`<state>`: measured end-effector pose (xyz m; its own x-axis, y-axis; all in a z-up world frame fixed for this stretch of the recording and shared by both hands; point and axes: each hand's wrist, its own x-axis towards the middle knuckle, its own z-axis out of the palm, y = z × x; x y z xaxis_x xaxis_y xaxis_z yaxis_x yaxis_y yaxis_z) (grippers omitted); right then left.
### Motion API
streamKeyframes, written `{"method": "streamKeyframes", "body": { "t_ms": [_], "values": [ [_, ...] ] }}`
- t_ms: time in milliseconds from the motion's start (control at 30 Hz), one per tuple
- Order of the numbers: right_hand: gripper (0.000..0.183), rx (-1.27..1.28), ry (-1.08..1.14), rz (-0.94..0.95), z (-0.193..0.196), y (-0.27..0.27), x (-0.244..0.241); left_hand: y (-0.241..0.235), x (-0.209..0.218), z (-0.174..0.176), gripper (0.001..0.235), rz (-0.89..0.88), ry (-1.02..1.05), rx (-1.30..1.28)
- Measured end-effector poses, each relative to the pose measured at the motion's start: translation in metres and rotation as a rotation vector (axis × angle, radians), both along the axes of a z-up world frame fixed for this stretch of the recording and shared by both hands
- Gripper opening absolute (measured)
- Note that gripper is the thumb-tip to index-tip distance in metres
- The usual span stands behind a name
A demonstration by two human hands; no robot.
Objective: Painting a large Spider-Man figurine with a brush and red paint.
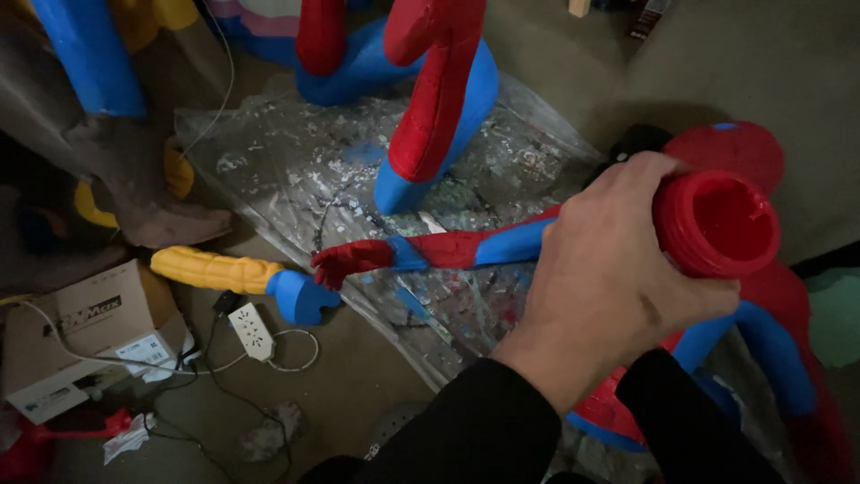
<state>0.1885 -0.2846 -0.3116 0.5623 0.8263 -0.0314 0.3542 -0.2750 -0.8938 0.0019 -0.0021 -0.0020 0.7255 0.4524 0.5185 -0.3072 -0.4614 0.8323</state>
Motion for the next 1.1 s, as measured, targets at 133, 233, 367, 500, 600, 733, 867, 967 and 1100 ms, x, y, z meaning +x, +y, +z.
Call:
{"method": "streamKeyframes", "body": {
  "t_ms": [133, 233, 367, 500, 600, 733, 867, 967, 1100],
  "values": [
    [0.056, -0.046, -0.064, 0.002, -0.006, -0.001, -0.013, 0.0, 0.003, -0.002, 0.083, -0.042, -0.026, -0.006],
    [0.055, -0.088, -0.104, 0.011, -0.013, -0.003, -0.025, -0.002, 0.003, -0.003, 0.083, -0.014, -0.024, 0.005],
    [0.054, -0.136, -0.17, 0.015, -0.017, -0.002, -0.032, -0.001, -0.002, 0.005, 0.083, -0.046, 0.02, -0.022],
    [0.053, -0.19, -0.227, 0.015, -0.021, -0.006, -0.043, -0.003, -0.001, -0.001, 0.08, -0.014, -0.077, 0.017],
    [0.053, -0.221, -0.284, 0.013, -0.021, -0.001, -0.043, 0.0, -0.002, 0.007, 0.084, -0.048, -0.03, -0.058],
    [0.052, -0.278, -0.33, 0.019, -0.025, -0.007, -0.055, -0.005, 0.0, -0.002, 0.083, 0.011, -0.029, 0.001],
    [0.051, -0.323, -0.396, 0.013, -0.027, -0.006, -0.058, -0.004, -0.001, 0.001, 0.082, -0.011, -0.011, -0.015],
    [0.05, -0.363, -0.434, 0.016, -0.025, -0.009, -0.067, -0.004, -0.002, 0.008, 0.084, -0.016, 0.048, -0.013],
    [0.049, -0.417, -0.488, 0.029, -0.027, -0.013, -0.077, -0.008, -0.001, 0.0, 0.084, 0.008, -0.034, 0.014]
  ]
}}
